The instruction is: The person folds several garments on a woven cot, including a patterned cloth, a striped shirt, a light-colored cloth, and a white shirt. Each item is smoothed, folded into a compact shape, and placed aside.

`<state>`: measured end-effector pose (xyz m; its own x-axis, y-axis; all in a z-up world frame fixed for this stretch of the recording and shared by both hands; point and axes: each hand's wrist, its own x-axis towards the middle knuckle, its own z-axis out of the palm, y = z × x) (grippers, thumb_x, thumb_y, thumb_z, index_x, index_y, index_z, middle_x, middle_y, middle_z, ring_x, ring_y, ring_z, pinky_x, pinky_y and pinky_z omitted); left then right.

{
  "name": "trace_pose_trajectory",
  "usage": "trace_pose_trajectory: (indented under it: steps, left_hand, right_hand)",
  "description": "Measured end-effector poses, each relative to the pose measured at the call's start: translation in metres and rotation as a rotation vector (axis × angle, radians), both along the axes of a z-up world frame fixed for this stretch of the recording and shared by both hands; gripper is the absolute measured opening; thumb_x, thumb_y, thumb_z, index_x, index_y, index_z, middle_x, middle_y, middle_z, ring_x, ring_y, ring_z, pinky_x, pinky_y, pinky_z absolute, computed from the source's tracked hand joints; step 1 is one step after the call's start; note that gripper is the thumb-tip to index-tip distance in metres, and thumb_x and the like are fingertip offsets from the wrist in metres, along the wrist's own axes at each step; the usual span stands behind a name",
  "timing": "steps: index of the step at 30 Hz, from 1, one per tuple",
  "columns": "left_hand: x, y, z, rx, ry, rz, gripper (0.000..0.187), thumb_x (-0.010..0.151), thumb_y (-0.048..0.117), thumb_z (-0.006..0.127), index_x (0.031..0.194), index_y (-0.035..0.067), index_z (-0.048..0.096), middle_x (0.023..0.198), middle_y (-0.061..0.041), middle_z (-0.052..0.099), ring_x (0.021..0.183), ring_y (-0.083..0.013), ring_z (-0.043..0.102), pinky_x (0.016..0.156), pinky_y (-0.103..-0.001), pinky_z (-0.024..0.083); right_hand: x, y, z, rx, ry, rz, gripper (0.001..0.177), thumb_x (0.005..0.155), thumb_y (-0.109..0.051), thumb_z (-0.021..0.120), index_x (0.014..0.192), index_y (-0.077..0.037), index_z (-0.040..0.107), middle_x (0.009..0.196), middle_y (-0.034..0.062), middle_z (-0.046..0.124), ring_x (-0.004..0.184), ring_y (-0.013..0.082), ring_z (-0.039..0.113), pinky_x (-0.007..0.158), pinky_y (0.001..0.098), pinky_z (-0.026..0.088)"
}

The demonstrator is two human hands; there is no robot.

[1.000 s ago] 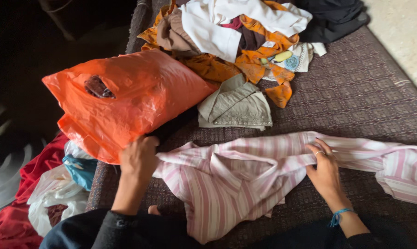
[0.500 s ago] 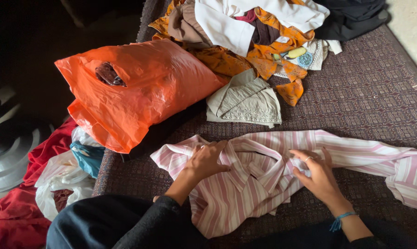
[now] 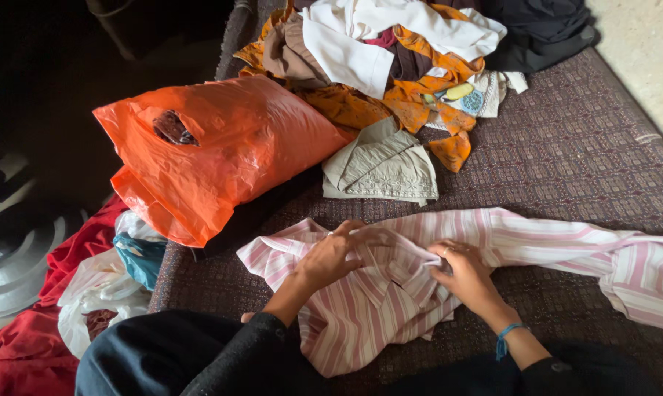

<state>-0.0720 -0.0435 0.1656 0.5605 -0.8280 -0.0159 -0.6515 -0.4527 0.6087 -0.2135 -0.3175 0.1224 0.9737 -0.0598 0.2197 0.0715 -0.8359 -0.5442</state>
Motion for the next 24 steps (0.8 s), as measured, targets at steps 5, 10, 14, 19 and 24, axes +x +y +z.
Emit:
trace_pose_trajectory:
  steps: [5, 10, 14, 19, 24]
  left_hand:
    - [0.006, 0.007, -0.002, -0.040, -0.098, 0.024, 0.047, 0.078, 0.024, 0.085, 0.120, 0.012, 0.069, 0.138, -0.009, 0.051, 0.107, -0.0306, 0.068, 0.098, -0.042, 0.053]
    - [0.015, 0.009, 0.010, -0.298, -0.016, -0.039, 0.030, 0.083, 0.017, 0.078, 0.108, 0.003, 0.066, 0.119, -0.015, 0.063, 0.100, -0.0307, 0.070, 0.090, -0.040, 0.056]
    - [0.016, 0.008, 0.040, -0.341, 0.134, -0.037, 0.032, 0.086, 0.013, 0.073, 0.113, 0.003, 0.059, 0.086, -0.018, 0.064, 0.077, -0.0291, 0.065, 0.072, -0.039, 0.052]
    - [-0.002, 0.014, 0.097, -0.460, 0.270, 0.009, 0.032, 0.096, 0.015, 0.071, 0.119, 0.004, 0.052, 0.077, -0.014, 0.062, 0.068, -0.0172, 0.060, 0.064, -0.032, 0.048]
    - [-0.026, 0.021, 0.159, -0.849, 0.440, -0.095, 0.033, 0.098, 0.004, 0.071, 0.126, 0.002, 0.055, 0.103, -0.002, 0.067, 0.093, -0.0062, 0.062, 0.080, -0.026, 0.055]
  right_hand:
    - [-0.004, -0.017, -0.010, 0.184, -0.181, -0.108, 0.019, 0.086, -0.004, 0.071, 0.105, -0.005, 0.069, 0.089, 0.0057, 0.073, 0.076, 0.0124, 0.071, 0.061, 0.0246, 0.062]
    - [-0.019, -0.025, -0.005, 0.225, -0.308, -0.283, 0.016, 0.094, -0.001, 0.067, 0.110, 0.000, 0.065, 0.083, 0.0055, 0.069, 0.073, 0.0101, 0.064, 0.059, 0.0258, 0.052]
    - [-0.021, -0.021, 0.015, 0.324, -0.414, -0.244, 0.013, 0.097, -0.004, 0.067, 0.108, -0.001, 0.064, 0.084, 0.0008, 0.066, 0.075, 0.0047, 0.060, 0.064, 0.0210, 0.049]
    - [-0.033, -0.020, 0.065, 0.486, -0.354, -0.264, 0.015, 0.092, -0.001, 0.070, 0.107, 0.000, 0.070, 0.085, -0.0014, 0.066, 0.073, 0.0019, 0.057, 0.063, 0.0188, 0.045]
    - [-0.047, -0.027, 0.139, 0.602, -0.470, -0.255, 0.022, 0.087, 0.003, 0.075, 0.109, 0.003, 0.070, 0.091, 0.0012, 0.068, 0.076, 0.0037, 0.057, 0.067, 0.0201, 0.045]
